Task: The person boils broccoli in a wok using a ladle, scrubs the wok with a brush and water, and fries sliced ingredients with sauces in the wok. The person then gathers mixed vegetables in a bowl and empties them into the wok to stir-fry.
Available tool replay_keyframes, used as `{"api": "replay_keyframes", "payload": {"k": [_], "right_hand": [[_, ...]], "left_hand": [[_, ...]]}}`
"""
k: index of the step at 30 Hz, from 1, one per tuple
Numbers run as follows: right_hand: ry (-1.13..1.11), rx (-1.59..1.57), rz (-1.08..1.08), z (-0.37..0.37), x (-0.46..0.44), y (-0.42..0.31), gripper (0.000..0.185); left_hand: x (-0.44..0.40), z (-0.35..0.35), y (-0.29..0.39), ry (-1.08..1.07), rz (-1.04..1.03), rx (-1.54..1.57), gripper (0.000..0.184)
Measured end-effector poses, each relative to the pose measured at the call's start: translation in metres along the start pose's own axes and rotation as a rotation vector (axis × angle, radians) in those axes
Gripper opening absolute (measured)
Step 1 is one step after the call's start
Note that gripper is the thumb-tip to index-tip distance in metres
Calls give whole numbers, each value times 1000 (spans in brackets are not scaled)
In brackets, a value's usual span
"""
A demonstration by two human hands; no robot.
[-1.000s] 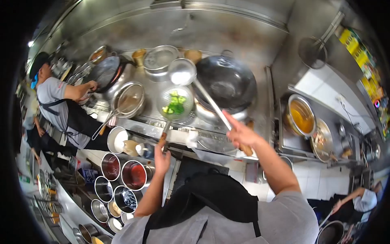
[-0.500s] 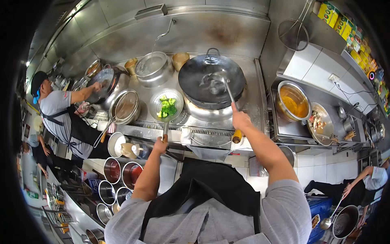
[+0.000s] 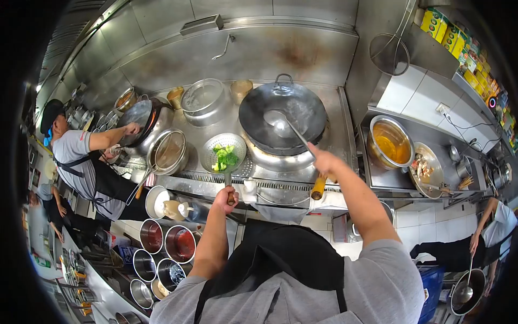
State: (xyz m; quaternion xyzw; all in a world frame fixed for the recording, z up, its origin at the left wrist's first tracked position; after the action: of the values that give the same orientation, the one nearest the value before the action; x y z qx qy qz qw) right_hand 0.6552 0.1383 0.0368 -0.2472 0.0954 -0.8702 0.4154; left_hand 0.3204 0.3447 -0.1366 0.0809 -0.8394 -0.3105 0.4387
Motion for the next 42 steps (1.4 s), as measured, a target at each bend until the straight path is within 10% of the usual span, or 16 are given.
{"api": "replay_keyframes", "payload": {"k": [2, 4, 6, 13, 16, 20, 24, 26, 31, 33, 42], "right_hand": [[-260, -832, -154, 10, -10, 11, 82], [-188, -733, -181, 5, 1, -9, 78], [72, 66, -111, -2, 15, -17, 78], [-189, -492, -111, 29, 1, 5, 82], [332, 121, 21, -28, -41, 23, 82], [164, 65, 22, 1, -3, 14, 80], [-343, -987, -150, 3, -13, 24, 81], [111, -200, -117, -7, -23, 13, 82], [74, -130, -152, -27, 9, 22, 88], [126, -147, -144, -48, 12, 32, 89], [177, -468, -125, -63, 18, 35, 87]], "left_hand": [[14, -10, 13, -8, -11, 60, 9], [34, -17, 24, 74, 6, 72, 13], [63, -26, 21, 0, -89, 71, 13], [139, -76, 63, 10, -244, -250, 10], [125, -98, 92, 49, -345, -481, 8], [87, -122, 113, 286, -544, -704, 17], [54, -138, 126, 470, -672, -840, 31], [68, -146, 145, 897, -909, -1220, 40], [75, -108, 131, 843, -1151, -1074, 39], [62, -71, 100, 430, -829, -653, 32], [41, 41, -9, 113, -277, -225, 11]]}}
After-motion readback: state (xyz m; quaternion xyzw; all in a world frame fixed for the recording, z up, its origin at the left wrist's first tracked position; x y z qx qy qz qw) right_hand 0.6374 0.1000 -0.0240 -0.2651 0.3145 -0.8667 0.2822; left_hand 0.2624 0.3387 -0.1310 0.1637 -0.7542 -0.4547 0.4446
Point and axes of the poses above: each hand's wrist, its own x-axis away from the middle knuckle, its own z-axis out of the back of the hand, y = z × x, the point moved 6 cm from there along -x, towards the middle knuckle, and after that the axes turned 14 degrees about -x, right-handed, at the moved point
